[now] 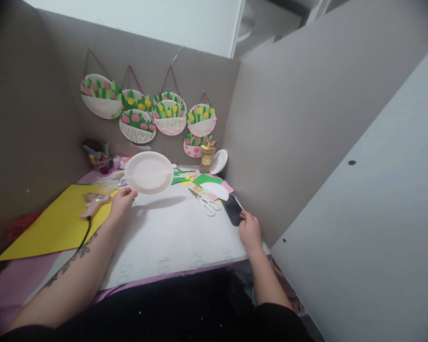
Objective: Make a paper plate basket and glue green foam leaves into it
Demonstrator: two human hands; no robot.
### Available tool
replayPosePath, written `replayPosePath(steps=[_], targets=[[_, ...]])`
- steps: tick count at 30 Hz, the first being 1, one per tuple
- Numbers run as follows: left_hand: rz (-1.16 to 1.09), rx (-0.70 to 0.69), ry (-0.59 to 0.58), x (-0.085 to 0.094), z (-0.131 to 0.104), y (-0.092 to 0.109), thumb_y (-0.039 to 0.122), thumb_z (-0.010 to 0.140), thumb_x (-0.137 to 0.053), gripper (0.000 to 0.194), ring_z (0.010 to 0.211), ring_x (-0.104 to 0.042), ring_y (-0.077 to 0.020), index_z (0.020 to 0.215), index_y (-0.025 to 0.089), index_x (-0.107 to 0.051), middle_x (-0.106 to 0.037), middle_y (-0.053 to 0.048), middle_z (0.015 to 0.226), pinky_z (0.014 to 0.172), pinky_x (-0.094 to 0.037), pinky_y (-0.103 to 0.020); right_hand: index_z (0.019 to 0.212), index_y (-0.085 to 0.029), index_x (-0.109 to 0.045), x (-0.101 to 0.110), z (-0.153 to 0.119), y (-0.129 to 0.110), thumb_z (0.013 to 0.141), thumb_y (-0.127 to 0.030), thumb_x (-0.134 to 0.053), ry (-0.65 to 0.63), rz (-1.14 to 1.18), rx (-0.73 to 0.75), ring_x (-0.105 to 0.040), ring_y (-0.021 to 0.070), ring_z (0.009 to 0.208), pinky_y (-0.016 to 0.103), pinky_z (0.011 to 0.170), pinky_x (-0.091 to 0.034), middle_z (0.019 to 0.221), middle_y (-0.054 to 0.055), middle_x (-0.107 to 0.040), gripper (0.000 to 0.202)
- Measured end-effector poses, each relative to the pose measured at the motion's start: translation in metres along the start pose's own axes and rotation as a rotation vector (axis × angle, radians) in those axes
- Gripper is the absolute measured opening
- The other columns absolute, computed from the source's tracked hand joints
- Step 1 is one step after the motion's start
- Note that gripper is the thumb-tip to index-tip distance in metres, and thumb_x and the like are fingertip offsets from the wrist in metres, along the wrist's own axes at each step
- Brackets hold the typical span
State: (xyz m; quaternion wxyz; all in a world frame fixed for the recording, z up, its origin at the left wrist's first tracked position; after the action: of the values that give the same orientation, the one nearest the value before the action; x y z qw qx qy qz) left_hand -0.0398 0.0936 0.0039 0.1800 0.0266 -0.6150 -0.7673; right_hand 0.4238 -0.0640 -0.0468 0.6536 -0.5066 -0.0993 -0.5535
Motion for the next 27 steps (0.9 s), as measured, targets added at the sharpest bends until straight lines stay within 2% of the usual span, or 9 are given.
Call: replayPosePath(steps=[7, 12, 19, 23, 27], targets=[[0.019, -0.007, -0.002, 0.000, -0.001, 0.002, 0.041, 0.060, -0.056, 0.026, 0.059, -0.046, -0.0136, 0.069, 0.017, -0.056, -0.054, 0.001, 0.062, 0.059, -0.038, -0.026, 0.112, -0.012, -0.060, -0.007, 0.003, 0.001, 0.069, -0.008, -0.037, -0.055, -0.032, -0.036, -0.057, 0.0245, 0.104, 0.038, 0.093, -0.043, 0.102, 0.012, -0.068, 0.049], [0.020, -0.010, 0.005, 0.000, 0.000, 0.000, 0.040, 0.061, -0.057, 0.026, 0.060, -0.047, -0.0137, 0.071, 0.017, -0.057, -0.055, 0.001, 0.063, 0.058, -0.038, -0.025, 0.113, -0.012, -0.059, -0.001, 0.002, -0.001, 0.068, -0.008, -0.037, 0.040, 0.006, -0.012, -0.056, 0.0251, 0.106, 0.038, 0.094, -0.042, 0.105, 0.013, -0.067, 0.049], [0.039, -0.021, -0.008, 0.000, 0.001, 0.000, 0.041, 0.062, -0.056, 0.028, 0.061, -0.047, -0.0144, 0.073, 0.016, -0.058, -0.055, 0.000, 0.064, 0.058, -0.038, -0.025, 0.112, -0.012, -0.058, -0.001, 0.002, -0.003, 0.068, -0.009, -0.037, 0.035, 0.022, 0.019, -0.055, 0.0254, 0.107, 0.039, 0.095, -0.042, 0.102, 0.012, -0.068, 0.049], [0.050, -0.027, -0.010, -0.001, -0.001, 0.003, 0.040, 0.062, -0.055, 0.026, 0.059, -0.047, -0.0141, 0.072, 0.016, -0.058, -0.055, 0.000, 0.063, 0.057, -0.038, -0.025, 0.114, -0.012, -0.056, -0.018, 0.014, -0.004, 0.063, -0.006, -0.039, -0.056, 0.054, 0.077, -0.056, 0.0234, 0.107, 0.039, 0.098, -0.040, 0.103, 0.012, -0.068, 0.053], [0.053, -0.031, -0.019, -0.001, -0.003, 0.006, 0.040, 0.064, -0.055, 0.024, 0.058, -0.046, -0.0137, 0.072, 0.017, -0.057, -0.055, 0.001, 0.063, 0.057, -0.036, -0.025, 0.113, -0.012, -0.055, -0.034, 0.035, -0.002, 0.059, -0.004, -0.039, -0.184, 0.093, 0.038, -0.060, 0.0210, 0.106, 0.038, 0.098, -0.041, 0.106, 0.013, -0.066, 0.058]])
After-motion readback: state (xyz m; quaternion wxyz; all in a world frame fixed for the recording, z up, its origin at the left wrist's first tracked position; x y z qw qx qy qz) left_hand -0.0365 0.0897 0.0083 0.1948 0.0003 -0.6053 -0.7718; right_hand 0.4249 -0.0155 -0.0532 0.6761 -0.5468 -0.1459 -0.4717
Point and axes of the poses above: each hand's wrist, its own z-axis towards the middle knuckle, its own x-axis out of the back of the hand, y = z × x, the point moved 5 cm from there along z, towards the middle knuckle
